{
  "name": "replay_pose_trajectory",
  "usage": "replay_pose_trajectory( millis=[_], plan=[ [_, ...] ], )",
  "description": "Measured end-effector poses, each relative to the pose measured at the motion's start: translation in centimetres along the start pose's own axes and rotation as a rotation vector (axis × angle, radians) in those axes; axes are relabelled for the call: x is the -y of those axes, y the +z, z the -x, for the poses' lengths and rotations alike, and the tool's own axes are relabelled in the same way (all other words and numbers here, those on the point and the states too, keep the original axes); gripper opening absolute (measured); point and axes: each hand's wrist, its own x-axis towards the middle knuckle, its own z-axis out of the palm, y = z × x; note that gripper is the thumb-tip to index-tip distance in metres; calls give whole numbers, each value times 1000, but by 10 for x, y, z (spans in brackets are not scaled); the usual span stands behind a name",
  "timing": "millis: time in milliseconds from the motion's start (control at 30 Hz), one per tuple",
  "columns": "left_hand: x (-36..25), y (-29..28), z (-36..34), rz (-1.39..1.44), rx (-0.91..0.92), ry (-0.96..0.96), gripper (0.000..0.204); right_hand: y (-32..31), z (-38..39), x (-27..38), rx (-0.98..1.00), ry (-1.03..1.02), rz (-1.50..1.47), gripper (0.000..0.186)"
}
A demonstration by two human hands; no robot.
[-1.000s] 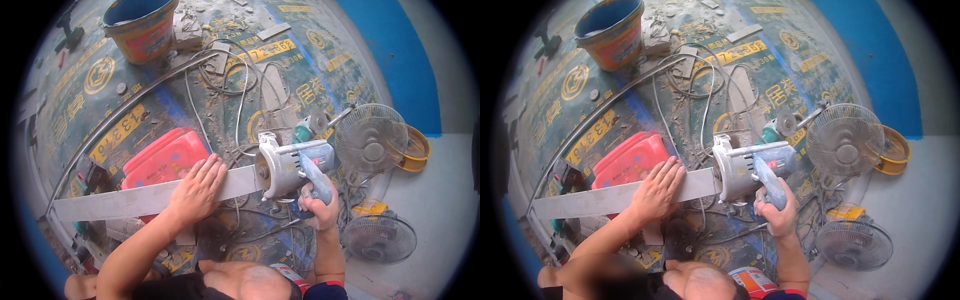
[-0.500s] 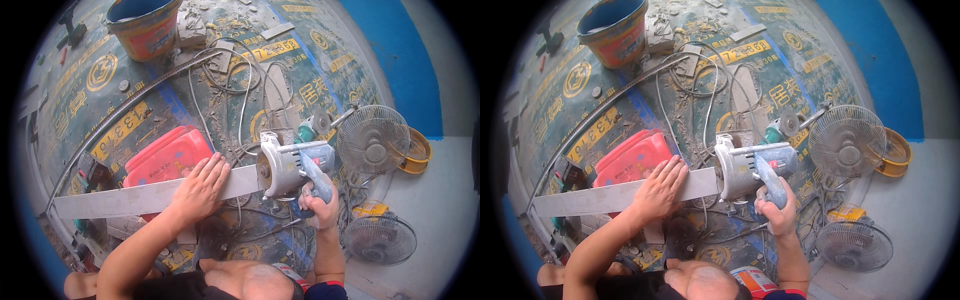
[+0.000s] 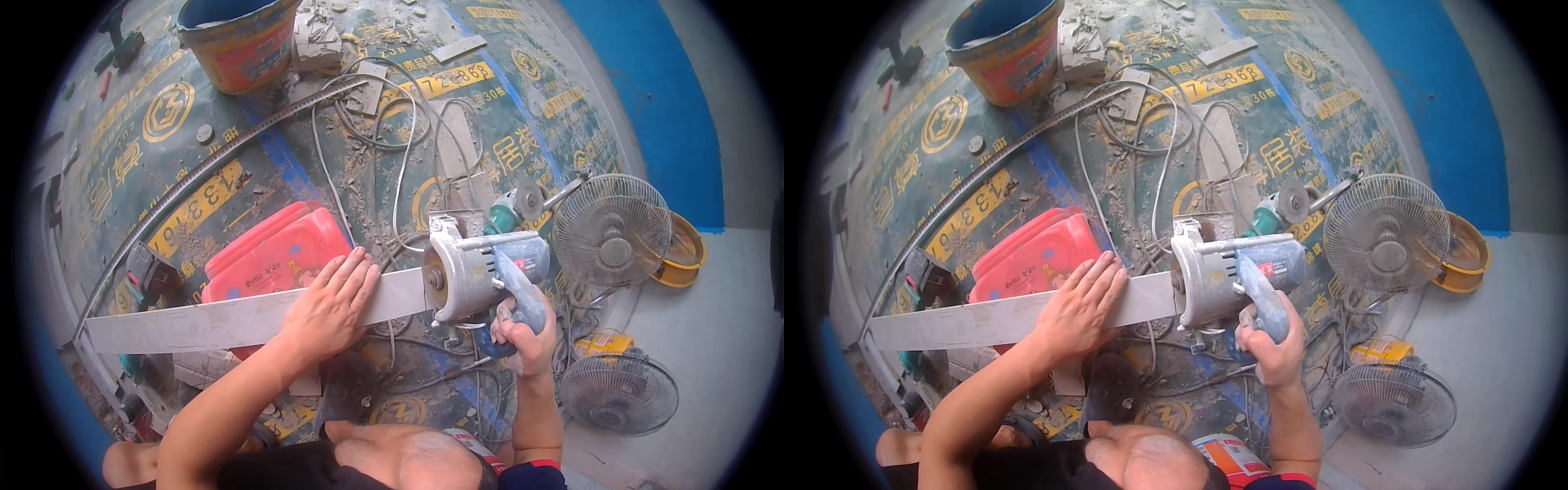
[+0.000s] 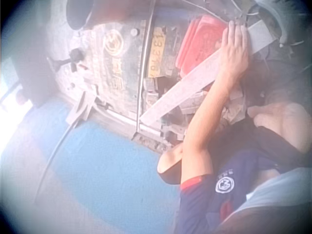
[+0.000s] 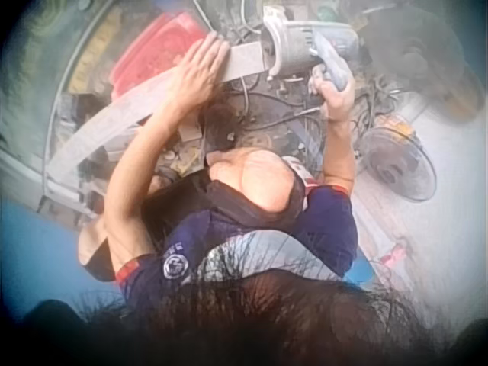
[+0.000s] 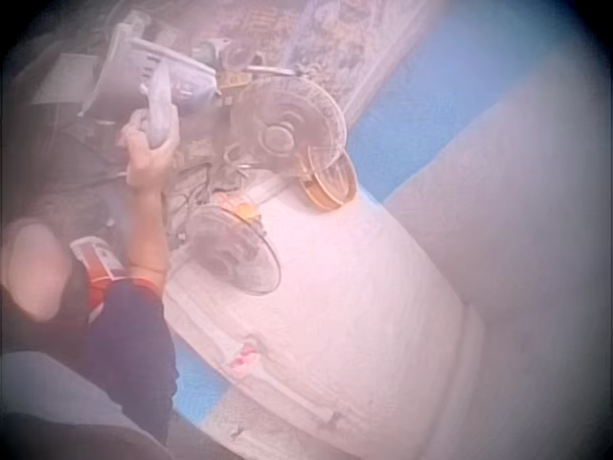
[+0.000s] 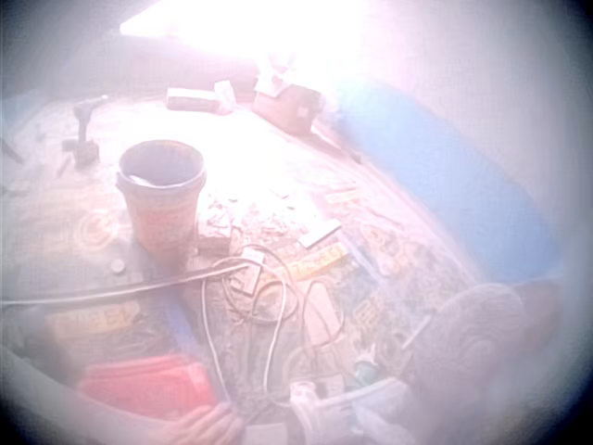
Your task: The person marks a tile with a pen and then uses power tools to cut and grind the edges of the tile on a floor workspace.
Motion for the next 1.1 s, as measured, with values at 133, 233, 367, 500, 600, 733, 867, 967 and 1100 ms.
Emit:
replay_pose_trajectory(
  millis=[133,233,367,500,600,733,867,967,1100],
  plan=[
    [0,1,0,9,-3,0,101,0,1,-1,-2,-10,16,38],
    [0,2,0,11,-6,1,100,0,0,-1,-5,-12,23,38],
    [1,1,0,22,-9,4,99,-1,0,0,8,-12,32,38],
    [0,1,0,26,0,0,99,3,1,3,-21,-5,44,36],
    [1,1,0,25,4,0,99,5,1,4,-20,-8,54,35],
    [1,2,0,34,-2,3,98,2,2,3,-14,-6,63,34],
    [1,1,0,40,0,4,97,4,2,5,-18,0,67,32],
    [1,1,0,47,-3,4,96,4,2,6,-22,4,67,32],
    [2,0,0,54,0,8,95,5,2,6,-20,0,76,33]
  ],
)
